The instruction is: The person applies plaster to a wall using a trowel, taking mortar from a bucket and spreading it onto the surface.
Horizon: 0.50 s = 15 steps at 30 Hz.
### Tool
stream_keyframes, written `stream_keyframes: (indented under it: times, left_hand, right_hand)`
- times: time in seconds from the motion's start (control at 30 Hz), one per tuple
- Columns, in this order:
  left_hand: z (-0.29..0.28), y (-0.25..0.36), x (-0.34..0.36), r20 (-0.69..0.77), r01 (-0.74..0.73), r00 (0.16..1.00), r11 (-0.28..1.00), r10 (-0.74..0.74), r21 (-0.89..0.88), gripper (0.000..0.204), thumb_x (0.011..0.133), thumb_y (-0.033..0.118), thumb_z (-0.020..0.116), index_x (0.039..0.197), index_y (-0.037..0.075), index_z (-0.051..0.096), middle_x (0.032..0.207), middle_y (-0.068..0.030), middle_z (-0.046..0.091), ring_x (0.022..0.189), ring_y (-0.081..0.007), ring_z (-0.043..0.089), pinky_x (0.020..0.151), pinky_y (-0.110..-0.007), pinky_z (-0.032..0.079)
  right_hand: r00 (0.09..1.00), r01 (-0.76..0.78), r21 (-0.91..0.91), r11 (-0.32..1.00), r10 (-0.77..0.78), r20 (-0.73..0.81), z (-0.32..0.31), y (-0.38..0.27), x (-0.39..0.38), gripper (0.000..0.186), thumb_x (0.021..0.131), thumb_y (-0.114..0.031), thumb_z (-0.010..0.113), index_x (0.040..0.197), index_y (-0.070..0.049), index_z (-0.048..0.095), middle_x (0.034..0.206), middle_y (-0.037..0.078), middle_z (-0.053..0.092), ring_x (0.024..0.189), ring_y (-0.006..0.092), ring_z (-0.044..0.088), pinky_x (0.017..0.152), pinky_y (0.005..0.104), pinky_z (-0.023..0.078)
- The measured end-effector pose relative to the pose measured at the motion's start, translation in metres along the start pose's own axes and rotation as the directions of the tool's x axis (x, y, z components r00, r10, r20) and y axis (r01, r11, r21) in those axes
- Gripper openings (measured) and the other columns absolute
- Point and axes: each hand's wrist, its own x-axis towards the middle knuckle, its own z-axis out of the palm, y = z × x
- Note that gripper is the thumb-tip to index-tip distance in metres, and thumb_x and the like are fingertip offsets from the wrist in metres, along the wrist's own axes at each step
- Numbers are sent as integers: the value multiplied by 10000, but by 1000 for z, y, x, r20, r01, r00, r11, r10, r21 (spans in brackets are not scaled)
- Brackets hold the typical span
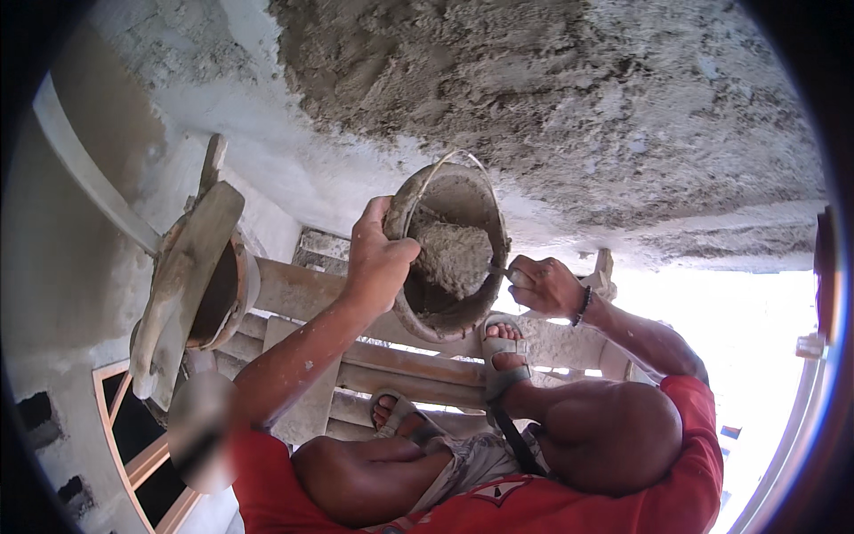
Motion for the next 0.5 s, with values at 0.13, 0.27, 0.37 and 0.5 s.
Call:
stream_keyframes:
  times: [0.13, 0.27, 0.37, 0.5]
  left_hand:
    - [0, 9, -3, 8, -29, 1000, 997, 28, 75, 506, 668, -101, 510, 1172, -57, 529, 988, -101, 625, 857, -137, 582, 780, -262, 482]
    - [-1, 15, -8, 29, 10, 1000, 1000, -11, 25, 513, 661, -111, 505, 1169, -47, 538, 986, -91, 627, 851, -135, 583, 762, -269, 488]
    - [0, 10, -9, 10, 24, 1000, 998, -24, 53, 524, 656, -118, 501, 1172, -40, 539, 979, -85, 627, 837, -134, 583, 747, -270, 490]
    - [-9, 3, -12, -28, 43, 999, 997, -41, 67, 536, 640, -126, 494, 1166, -35, 545, 970, -76, 623, 831, -142, 584, 740, -273, 488]
  right_hand:
    - [998, 71, 11, 997, -70, -4, -12, 0, -12, 255, 849, -237, 614, 1044, -74, 589, 1056, 146, 633, 684, 377, 646, 629, 476, 548]
    - [996, -90, 30, 995, 90, 13, -19, 0, -20, 215, 840, -217, 615, 1015, -93, 594, 910, 151, 625, 682, 373, 646, 634, 466, 543]
    - [997, -24, 24, 999, 26, -73, -27, 7, -30, 228, 835, -226, 623, 1020, -95, 596, 708, 168, 626, 680, 372, 657, 630, 452, 546]
    - [994, -79, 91, 993, 85, -64, -62, -3, -41, 304, 787, -214, 702, 1027, -67, 587, 742, 159, 648, 703, 330, 672, 640, 416, 539]
